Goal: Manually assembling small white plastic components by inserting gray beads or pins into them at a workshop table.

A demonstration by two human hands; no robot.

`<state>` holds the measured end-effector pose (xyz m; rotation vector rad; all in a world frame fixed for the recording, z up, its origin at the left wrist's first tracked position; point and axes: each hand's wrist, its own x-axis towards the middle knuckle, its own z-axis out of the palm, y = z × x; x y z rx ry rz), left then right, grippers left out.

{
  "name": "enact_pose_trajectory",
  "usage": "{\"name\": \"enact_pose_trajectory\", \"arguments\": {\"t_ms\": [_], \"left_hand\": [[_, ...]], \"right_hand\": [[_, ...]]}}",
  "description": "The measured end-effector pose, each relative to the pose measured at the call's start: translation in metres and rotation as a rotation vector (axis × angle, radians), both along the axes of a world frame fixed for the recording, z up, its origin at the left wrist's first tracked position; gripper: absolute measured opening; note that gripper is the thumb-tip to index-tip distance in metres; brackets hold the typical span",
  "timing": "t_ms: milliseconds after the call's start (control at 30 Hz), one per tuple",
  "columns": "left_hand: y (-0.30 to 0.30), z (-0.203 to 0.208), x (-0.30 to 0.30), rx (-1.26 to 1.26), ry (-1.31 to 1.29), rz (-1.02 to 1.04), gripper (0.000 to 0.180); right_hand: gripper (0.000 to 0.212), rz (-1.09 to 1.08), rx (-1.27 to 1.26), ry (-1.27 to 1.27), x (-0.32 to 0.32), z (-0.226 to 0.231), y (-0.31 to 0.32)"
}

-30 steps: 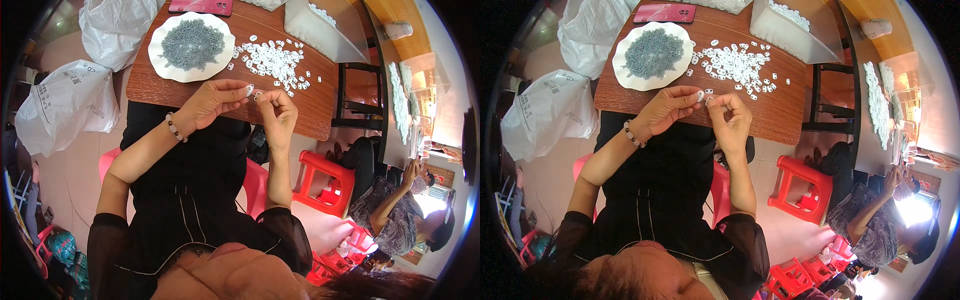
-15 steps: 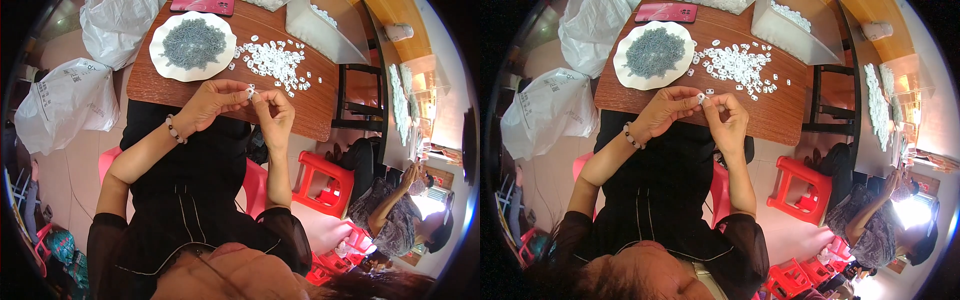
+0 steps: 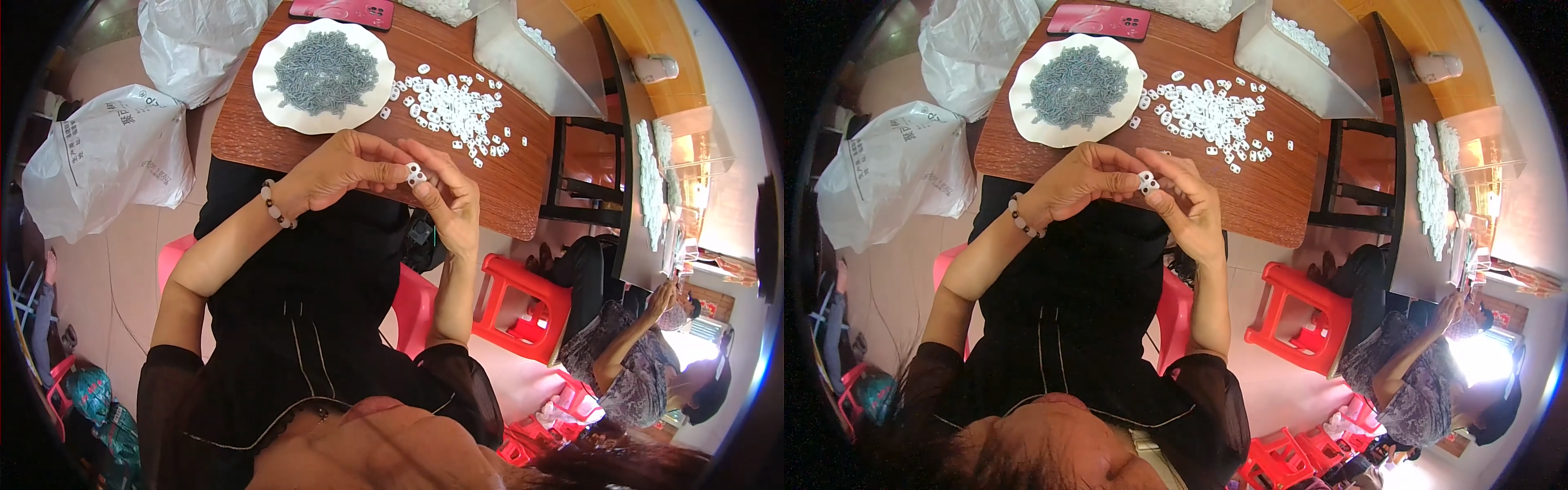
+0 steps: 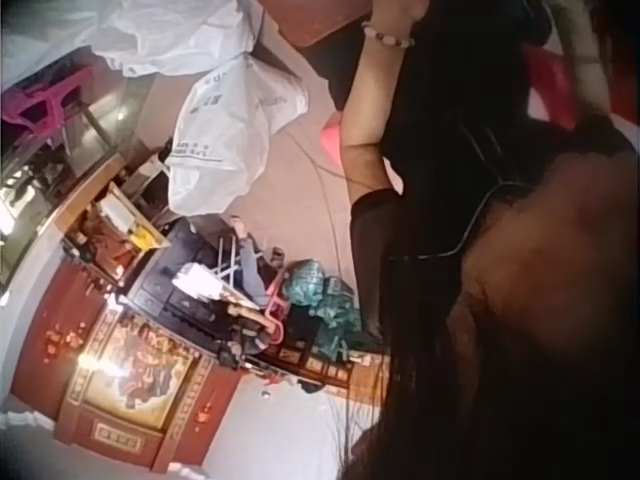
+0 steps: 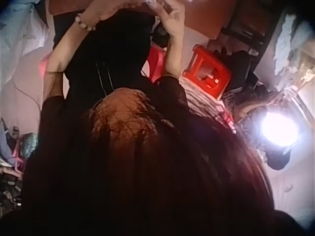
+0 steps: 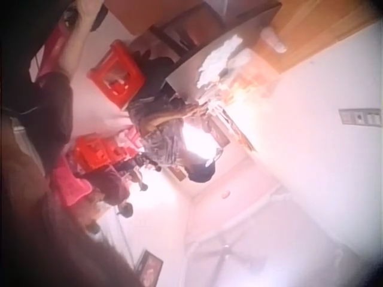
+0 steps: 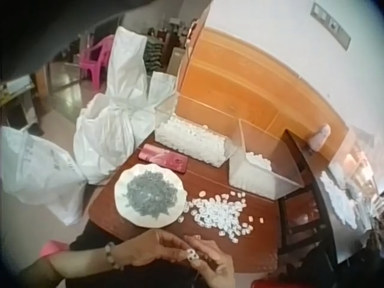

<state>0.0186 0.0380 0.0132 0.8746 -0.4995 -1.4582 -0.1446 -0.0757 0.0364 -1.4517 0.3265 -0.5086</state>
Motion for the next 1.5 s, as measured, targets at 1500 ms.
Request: {"name": "enact_pose_trajectory", "arguments": {"t_ms": [1500], "left_hand": [[0.015,0.018,0.000,0.016,-0.061,-0.059,0.022]], "right_hand": [[0.031,0.030,-0.462,-0.071,0.007,0.001,0.007]]}}
